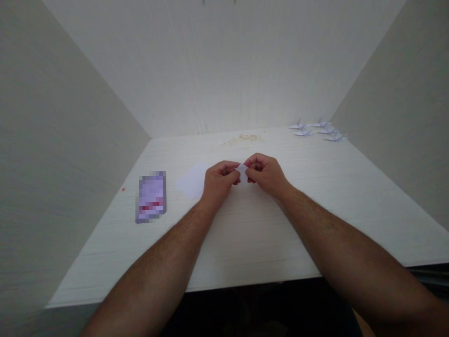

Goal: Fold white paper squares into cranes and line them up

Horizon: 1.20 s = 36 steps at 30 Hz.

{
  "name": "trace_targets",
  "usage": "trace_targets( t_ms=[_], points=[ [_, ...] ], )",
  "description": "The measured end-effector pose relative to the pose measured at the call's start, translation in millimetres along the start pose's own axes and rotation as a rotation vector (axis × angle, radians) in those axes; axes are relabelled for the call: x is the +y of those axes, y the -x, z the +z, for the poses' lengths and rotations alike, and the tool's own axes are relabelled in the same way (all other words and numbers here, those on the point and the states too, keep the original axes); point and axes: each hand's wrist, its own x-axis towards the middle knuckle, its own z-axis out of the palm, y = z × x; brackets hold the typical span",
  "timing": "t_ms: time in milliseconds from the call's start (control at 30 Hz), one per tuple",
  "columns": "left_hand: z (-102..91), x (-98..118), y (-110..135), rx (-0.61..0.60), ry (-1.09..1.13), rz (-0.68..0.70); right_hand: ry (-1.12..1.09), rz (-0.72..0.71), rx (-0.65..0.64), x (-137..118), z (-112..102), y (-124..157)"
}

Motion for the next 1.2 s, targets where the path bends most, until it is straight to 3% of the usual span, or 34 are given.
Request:
trace_targets(
  t_ms=[233, 767, 1033, 1200],
  points=[
    [1.4, 0, 0, -0.003, 0.013, 0.013, 0.01, -0.037, -0.016, 0, 0, 2],
    [-2.0, -11, -5, 0.01, 0.14, 0.025, -0.188, -0.076, -0.075, 5, -4, -2],
    [-1.8, -5, -3, 0.007, 0.187, -0.017, -0.19, -0.08, -0.087, 4, -4, -2],
    [0.5, 2, -1, -0.019, 0.218, -0.14, -0.15, -0.117, -0.026, 5, -2, -2]
  ],
)
